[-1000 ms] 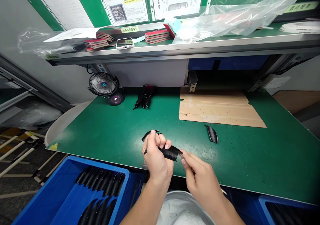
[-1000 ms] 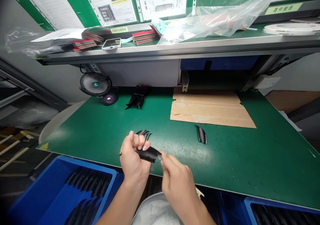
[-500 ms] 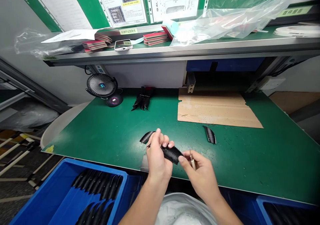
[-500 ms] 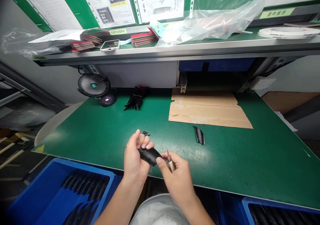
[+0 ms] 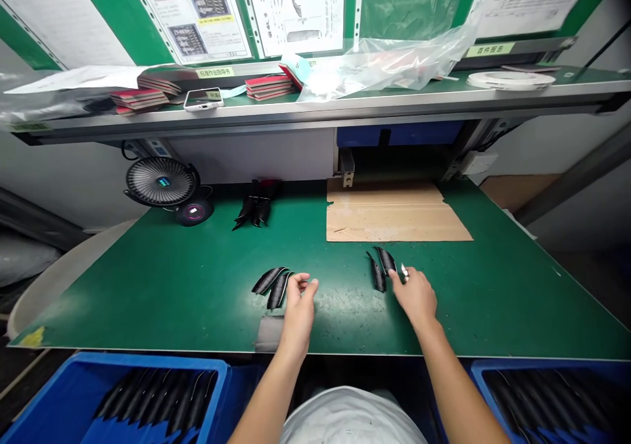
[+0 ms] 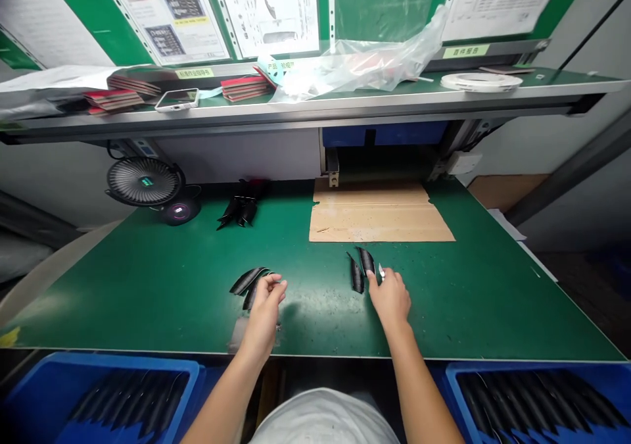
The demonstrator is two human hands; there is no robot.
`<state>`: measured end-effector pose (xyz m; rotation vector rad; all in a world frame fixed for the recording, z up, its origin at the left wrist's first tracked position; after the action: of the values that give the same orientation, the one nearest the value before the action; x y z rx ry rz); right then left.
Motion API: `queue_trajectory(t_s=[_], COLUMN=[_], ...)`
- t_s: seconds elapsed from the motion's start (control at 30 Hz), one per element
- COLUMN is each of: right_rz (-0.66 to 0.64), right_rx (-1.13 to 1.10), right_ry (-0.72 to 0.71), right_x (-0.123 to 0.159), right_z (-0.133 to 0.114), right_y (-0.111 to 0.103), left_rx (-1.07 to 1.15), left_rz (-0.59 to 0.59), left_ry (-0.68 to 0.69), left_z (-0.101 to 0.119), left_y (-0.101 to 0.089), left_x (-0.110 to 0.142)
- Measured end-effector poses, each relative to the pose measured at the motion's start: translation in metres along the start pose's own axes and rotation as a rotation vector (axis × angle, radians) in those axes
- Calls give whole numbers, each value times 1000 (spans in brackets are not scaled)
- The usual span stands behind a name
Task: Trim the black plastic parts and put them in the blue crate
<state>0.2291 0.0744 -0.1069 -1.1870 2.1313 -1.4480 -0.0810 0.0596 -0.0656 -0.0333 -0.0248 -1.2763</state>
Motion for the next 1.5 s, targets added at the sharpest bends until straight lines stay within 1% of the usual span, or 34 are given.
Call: queue_trajectory(t_s=[0.07, 0.1, 0.17, 0.23, 0.3, 0.33, 0.37, 0.4, 0.47, 0.5, 0.57, 0.67, 0.73, 0.77, 0.83, 0.9, 1.0, 1.07, 1.23, 1.37, 1.5], right_rz=[-11, -22, -54, -120, -237, -311, -388, -458, -556, -592, -662, -880, -1032, -1088, -1145, -1162, -1121, -1058, -835, -759, -682], right_rx=[-29, -58, -141, -227, -341, -420, -508, -602, -748, -790, -841, -913, -952, -954, -934, -897, -828, -773, -646, -586, -540], right_ry=[3, -17, -107, -255, -440, -520, -577, -602, -570, -542, -463, -331, -275, -262, -227, -211, -273, -335, -452, -515, -556], right_x=[-6, -4, 14, 48, 91, 112, 130, 143, 156, 158, 160, 165, 171, 174, 176, 176, 176, 175, 172, 172, 169], right_z=[-4, -9, -28, -54, -81, -92, -99, -104, -104, -103, -100, -101, -104, -106, -105, -105, -110, -115, -123, -124, -124], right_y=[-7, -10, -18, -26, -33, -37, -42, -47, -53, -53, -50, -34, -25, -22, -18, -17, -25, -33, -48, -49, -50], left_rx=[-9, 7, 96, 316, 634, 786, 909, 999, 1097, 1124, 1160, 1177, 1169, 1161, 1142, 1122, 1088, 1066, 1040, 1027, 1017], left_rz=[-48, -65, -97, -145, -196, -187, -148, -90, 42, 87, 130, 125, 103, 88, 60, 39, 19, 1, -25, -43, -26], left_ry=[-38, -49, -73, -131, -193, -203, -198, -180, -122, -95, -43, 30, 80, 106, 155, 192, 242, 273, 308, 325, 309], left_z=[5, 10, 23, 38, 57, 68, 76, 83, 92, 95, 100, 106, 110, 112, 116, 119, 122, 124, 123, 123, 122], left_y=[14, 21, 36, 51, 64, 66, 64, 59, 46, 40, 34, 33, 33, 33, 32, 30, 27, 26, 26, 27, 29], left_x=[6, 9, 13, 16, 17, 16, 14, 11, 8, 8, 9, 15, 18, 20, 23, 26, 29, 31, 31, 30, 29])
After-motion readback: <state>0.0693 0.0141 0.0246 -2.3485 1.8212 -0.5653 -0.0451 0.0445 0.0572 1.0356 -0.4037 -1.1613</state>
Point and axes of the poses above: each hand's wrist, its own x-axis away from the middle knuckle, its own y-axis out of the palm, z = x × y, the point moved 8 cm from there along -x, towards the middle knuckle, and after that the axes turned 12 degrees about y, right-handed, at the moved point
